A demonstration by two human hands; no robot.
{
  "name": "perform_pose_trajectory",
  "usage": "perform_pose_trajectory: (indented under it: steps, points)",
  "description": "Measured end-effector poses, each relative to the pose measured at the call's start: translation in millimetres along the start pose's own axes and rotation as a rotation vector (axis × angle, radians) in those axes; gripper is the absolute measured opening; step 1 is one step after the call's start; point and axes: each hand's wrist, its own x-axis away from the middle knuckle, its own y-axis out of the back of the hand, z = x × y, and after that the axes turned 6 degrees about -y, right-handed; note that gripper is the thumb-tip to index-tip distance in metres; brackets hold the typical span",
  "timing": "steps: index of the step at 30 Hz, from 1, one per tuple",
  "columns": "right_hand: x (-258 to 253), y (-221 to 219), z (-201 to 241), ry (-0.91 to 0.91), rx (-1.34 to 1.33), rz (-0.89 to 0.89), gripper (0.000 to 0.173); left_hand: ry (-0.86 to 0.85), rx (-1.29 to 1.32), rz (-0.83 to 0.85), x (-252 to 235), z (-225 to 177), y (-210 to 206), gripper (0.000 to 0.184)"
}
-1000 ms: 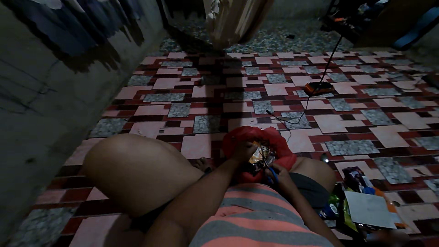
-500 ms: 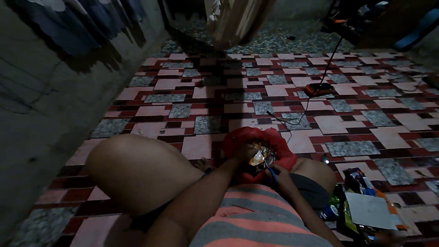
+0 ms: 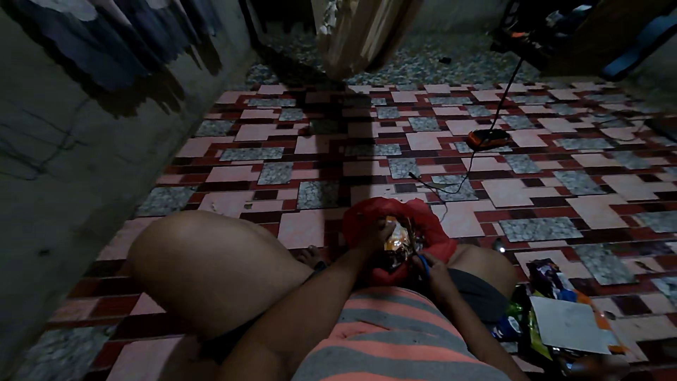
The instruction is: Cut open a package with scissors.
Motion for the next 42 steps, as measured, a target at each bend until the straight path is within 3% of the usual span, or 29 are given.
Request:
perform_pose_trajectory:
  steps: [7,19,26,42]
  points:
    - [4,-1,6,-0.058,-0.009,0.039,0.025,0.026,0.091,-0.069,1,-1,2,0.04]
    - [2,0,-1,0.021,0.006,0.128,0.026,0.021,0.172,-0.094,-2,8,-2,0.043]
    - [2,0,-2,0.045,0.024,0.093,0.027,0.055,0.147,0.044,-3,12,-5,0.04]
    - [-1,-1,-9,0.154,0.056,-0.05,0.015,0.073,0.149,0.053,-2,7,-4,0.04]
